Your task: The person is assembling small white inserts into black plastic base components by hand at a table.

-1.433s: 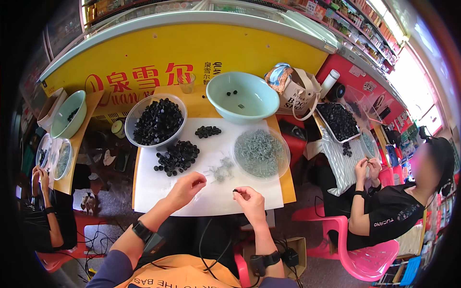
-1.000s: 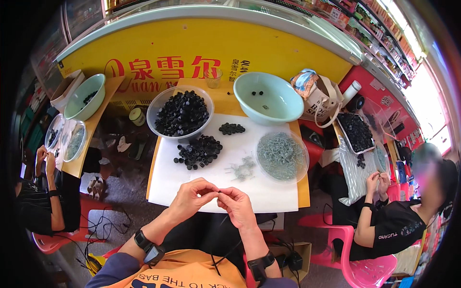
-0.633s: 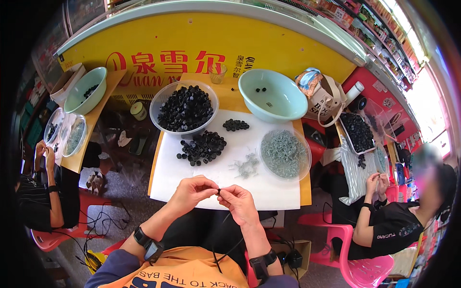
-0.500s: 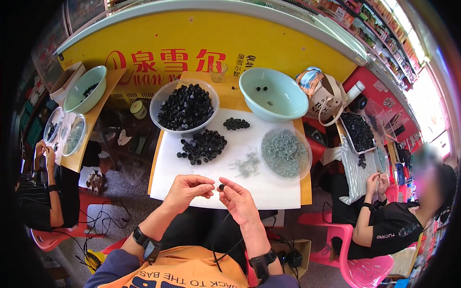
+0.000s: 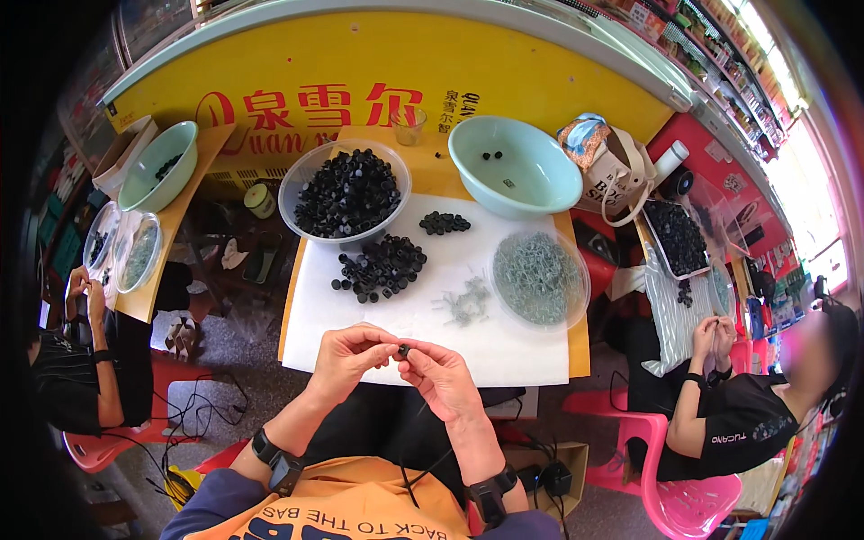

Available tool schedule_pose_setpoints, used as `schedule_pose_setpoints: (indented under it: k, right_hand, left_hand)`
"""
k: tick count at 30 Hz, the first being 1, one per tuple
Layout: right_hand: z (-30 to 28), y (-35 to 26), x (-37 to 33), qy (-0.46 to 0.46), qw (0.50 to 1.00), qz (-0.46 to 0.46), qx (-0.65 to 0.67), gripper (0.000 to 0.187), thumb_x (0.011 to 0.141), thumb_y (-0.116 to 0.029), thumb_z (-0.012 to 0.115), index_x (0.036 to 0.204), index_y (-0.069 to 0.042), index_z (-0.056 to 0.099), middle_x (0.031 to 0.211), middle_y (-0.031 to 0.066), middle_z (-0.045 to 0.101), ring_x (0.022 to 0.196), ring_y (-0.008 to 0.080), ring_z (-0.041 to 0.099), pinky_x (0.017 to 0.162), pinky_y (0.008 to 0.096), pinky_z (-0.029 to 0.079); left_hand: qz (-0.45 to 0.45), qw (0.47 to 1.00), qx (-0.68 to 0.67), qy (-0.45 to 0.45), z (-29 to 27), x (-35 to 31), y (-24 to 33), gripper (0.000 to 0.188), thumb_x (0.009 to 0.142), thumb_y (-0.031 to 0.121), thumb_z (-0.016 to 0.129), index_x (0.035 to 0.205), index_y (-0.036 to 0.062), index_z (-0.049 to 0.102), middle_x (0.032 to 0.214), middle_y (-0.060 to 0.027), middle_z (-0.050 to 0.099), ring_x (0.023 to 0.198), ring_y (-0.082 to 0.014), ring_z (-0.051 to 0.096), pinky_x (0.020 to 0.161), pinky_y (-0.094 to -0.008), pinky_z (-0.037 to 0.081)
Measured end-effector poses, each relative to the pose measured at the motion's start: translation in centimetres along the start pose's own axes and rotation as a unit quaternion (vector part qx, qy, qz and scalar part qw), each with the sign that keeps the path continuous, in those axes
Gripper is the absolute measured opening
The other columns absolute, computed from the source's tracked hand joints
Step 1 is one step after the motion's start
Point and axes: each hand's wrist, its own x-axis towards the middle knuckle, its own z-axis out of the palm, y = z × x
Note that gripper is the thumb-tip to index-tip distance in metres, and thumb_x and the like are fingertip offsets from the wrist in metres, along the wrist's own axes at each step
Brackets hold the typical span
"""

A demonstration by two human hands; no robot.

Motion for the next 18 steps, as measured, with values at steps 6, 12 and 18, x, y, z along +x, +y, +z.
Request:
schedule_pose_setpoints:
  k: [6,12,18]
  right_hand:
    - [0.5,0.1,-0.2,0.040,0.996,-0.044,-0.072,0.024,0.092,-0.006,0.062,0.114,0.004,0.064,0.099,0.0124,0.070,0.082,0.0148,0.068,0.077,0.0255,0.057]
    - [1.2,0.3,-0.1,0.051,0.986,-0.077,-0.136,0.023,0.092,-0.006,0.064,0.112,0.005,0.066,0.096,0.0120,0.070,0.080,0.0155,0.068,0.076,0.0259,0.058]
    - [1.9,0.6,0.4,0.056,0.982,-0.124,-0.128,0.024,0.091,-0.005,0.064,0.112,0.005,0.065,0.095,0.0119,0.070,0.081,0.0153,0.068,0.076,0.0263,0.057]
  left_hand:
    - [0.049,0.981,0.190,0.005,0.5,-0.2,1.6,0.012,0.088,0.004,0.067,0.097,-0.0028,0.070,0.090,-0.0070,0.067,0.085,-0.0134,0.067,0.073,-0.0241,0.052]
    - [0.005,0.981,0.194,-0.015,0.0,0.3,1.3,0.011,0.086,0.004,0.068,0.095,-0.0019,0.071,0.089,-0.0061,0.067,0.080,-0.0114,0.064,0.070,-0.0241,0.052]
    - [-0.027,1.000,-0.007,0.014,0.1,0.9,0.5,0.013,0.089,0.006,0.067,0.098,-0.0026,0.069,0.085,-0.0054,0.067,0.074,-0.0101,0.063,0.065,-0.0238,0.051]
